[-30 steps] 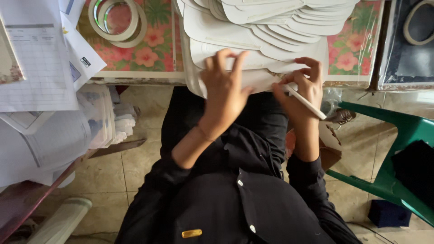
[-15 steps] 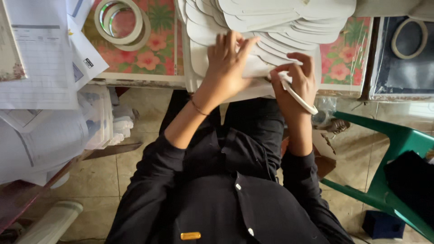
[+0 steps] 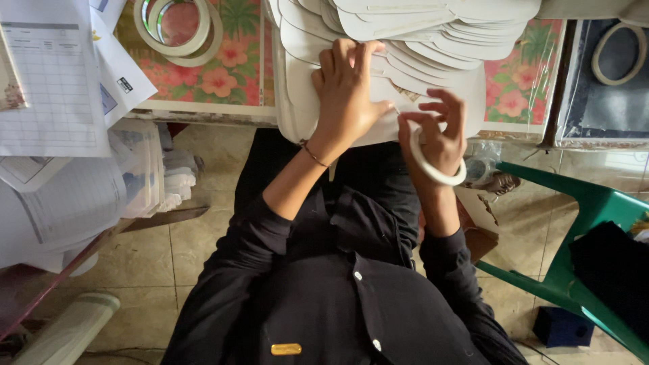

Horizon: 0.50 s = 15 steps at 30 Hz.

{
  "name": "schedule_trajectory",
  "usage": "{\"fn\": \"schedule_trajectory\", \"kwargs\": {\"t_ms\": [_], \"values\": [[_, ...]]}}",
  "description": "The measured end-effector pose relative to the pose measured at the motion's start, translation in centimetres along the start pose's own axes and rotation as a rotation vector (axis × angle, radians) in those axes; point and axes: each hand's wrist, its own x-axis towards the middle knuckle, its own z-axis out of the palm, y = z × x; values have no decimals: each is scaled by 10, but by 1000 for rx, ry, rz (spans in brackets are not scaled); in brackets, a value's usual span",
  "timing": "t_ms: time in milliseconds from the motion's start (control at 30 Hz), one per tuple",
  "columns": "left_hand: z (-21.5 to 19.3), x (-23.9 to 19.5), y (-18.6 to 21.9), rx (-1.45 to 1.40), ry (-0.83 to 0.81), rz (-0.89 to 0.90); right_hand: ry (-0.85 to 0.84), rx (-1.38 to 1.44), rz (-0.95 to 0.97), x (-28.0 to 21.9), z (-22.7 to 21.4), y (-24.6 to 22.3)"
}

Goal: The person sits at a table and repeatedly picks up white paper cutouts, folds them, and stacks them. They handle the items one at a time, folding each piece and placing it onto a growing pile on the table.

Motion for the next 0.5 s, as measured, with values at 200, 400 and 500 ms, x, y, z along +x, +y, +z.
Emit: {"fn": "schedule_trajectory", "kwargs": {"t_ms": [200,400,500], "values": [[6,-3,-9,-39,-6,38,167,55,47,-6,-23,-53],[-99,-25,-25,-375,-56,150,-143,298,244,-6,1,-50],[-103,-53,-37,14,-90,101,-204,302,185,1,10,-67]]}}
